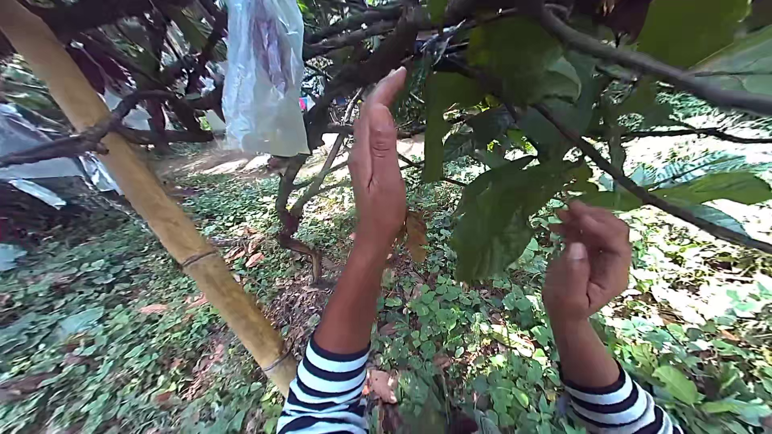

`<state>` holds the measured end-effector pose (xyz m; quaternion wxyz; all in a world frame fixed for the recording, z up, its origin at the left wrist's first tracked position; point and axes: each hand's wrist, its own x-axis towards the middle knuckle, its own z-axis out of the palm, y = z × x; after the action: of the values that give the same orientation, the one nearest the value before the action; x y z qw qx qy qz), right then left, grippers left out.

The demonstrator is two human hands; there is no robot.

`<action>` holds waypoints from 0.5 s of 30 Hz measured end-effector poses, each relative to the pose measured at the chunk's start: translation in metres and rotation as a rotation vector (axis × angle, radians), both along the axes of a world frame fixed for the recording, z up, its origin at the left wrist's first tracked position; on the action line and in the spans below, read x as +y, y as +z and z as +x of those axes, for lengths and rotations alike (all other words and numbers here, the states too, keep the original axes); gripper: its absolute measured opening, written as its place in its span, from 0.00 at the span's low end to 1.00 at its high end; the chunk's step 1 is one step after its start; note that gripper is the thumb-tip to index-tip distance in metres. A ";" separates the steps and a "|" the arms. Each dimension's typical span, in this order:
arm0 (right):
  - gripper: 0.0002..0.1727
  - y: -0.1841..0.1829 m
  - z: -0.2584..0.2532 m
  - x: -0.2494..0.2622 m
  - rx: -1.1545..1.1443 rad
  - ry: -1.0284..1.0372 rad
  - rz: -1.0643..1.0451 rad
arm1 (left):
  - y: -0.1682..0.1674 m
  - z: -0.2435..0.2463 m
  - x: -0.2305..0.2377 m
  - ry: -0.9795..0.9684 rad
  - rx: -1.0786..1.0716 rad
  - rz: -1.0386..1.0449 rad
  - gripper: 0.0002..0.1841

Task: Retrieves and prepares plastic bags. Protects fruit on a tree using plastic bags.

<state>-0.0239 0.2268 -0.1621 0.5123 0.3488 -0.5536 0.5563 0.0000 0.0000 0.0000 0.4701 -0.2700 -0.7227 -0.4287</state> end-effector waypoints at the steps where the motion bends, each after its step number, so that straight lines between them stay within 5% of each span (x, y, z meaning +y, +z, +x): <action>1: 0.16 -0.025 0.006 -0.001 -0.070 0.022 0.013 | -0.006 0.004 -0.007 -0.004 0.009 0.002 0.35; 7: 0.17 -0.149 0.047 -0.002 -0.689 0.289 0.382 | -0.069 0.034 -0.047 -0.062 -0.066 -0.045 0.23; 11: 0.17 -0.206 0.056 0.009 -1.129 0.525 0.807 | -0.130 0.052 -0.058 -0.148 -0.318 -0.011 0.21; 15: 0.14 -0.236 0.062 0.020 -1.333 0.661 0.913 | -0.176 0.064 -0.070 -0.251 -0.548 -0.025 0.21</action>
<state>0.0377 0.2469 -0.3977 -0.2959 0.2645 -0.7773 0.4882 0.0636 -0.0702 -0.1758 0.1974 -0.2374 -0.7889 -0.5313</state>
